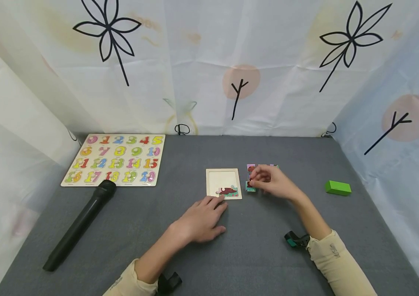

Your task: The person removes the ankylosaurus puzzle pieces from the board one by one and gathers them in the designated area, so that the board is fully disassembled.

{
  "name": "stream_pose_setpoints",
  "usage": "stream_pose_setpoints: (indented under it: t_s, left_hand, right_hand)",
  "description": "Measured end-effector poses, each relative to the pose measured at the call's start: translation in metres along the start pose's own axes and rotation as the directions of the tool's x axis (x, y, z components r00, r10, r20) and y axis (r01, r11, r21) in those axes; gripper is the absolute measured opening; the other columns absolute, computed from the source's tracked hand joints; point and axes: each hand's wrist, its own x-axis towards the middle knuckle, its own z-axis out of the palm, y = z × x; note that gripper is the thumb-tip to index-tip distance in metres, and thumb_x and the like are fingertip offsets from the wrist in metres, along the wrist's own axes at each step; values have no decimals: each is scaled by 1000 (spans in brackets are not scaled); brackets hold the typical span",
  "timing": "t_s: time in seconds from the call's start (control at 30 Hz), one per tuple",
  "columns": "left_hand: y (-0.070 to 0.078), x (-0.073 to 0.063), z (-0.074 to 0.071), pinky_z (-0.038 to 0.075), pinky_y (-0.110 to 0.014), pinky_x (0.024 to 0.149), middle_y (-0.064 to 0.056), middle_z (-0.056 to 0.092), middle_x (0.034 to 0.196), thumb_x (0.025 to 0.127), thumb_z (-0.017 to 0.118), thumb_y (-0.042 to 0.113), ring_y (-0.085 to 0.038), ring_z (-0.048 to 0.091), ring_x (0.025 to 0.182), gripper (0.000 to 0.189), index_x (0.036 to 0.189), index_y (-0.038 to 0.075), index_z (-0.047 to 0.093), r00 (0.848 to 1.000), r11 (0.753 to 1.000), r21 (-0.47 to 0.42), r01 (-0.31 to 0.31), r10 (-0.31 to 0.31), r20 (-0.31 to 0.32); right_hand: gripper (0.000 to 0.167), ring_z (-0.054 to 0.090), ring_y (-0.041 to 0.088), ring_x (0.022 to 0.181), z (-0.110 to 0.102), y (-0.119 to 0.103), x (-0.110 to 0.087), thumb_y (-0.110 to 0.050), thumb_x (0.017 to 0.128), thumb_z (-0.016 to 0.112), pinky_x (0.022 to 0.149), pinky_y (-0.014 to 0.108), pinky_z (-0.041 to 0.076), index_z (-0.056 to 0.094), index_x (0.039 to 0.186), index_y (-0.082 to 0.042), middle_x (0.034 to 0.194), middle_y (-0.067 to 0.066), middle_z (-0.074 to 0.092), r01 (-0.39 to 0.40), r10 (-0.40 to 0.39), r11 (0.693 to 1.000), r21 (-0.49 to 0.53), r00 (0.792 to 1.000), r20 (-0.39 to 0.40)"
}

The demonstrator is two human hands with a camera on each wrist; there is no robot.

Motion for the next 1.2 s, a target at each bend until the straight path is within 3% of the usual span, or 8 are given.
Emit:
stream_pose_setpoints:
  t_s: [0.47, 0.87, 0.97, 1.1, 1.2]
  left_hand:
    - [-20, 5, -1, 45, -58, 120, -5, 49, 168, 107, 69, 36, -30, 45, 154, 54, 155, 16, 59, 998, 985, -166, -56, 50, -40]
    - [-36, 11, 1, 47, -55, 114, -1, 56, 161, 107, 67, 36, -25, 51, 147, 47, 151, 19, 64, 993, 964, -244, -104, 86, -84]
    - [-40, 12, 0, 47, -56, 116, -1, 57, 161, 108, 67, 35, -25, 53, 145, 47, 152, 17, 63, 992, 953, -282, -111, 89, -88]
    - [-48, 14, 0, 44, -61, 119, -6, 58, 160, 107, 66, 34, -29, 53, 147, 50, 152, 13, 61, 990, 921, -366, -134, 108, -90]
    - [-59, 19, 10, 43, -62, 122, -4, 57, 161, 107, 66, 38, -28, 53, 148, 52, 153, 16, 61, 988, 902, -404, -150, 118, -102]
  right_hand:
    - [18, 72, 9, 75, 2, 12, -9, 0, 99, 74, 67, 33, 66, 69, 112, 12, 99, 27, 75, -60, 60, 997, 44, 998, -5]
    - [15, 75, 12, 71, 11, 12, -9, -6, 98, 78, 67, 29, 65, 77, 108, 5, 94, 18, 80, -95, 87, 991, -97, 992, -91]
    - [13, 75, 12, 69, 12, 9, -9, -5, 98, 77, 65, 27, 64, 78, 107, 4, 93, 16, 81, -96, 81, 985, -142, 991, -103]
    - [11, 75, 13, 68, 12, 8, -9, -3, 97, 76, 63, 27, 63, 78, 106, 4, 92, 16, 81, -91, 72, 982, -167, 991, -112]
    - [10, 74, 12, 67, 12, 8, -9, -4, 97, 76, 63, 26, 62, 79, 105, 3, 91, 14, 81, -83, 64, 981, -177, 992, -113]
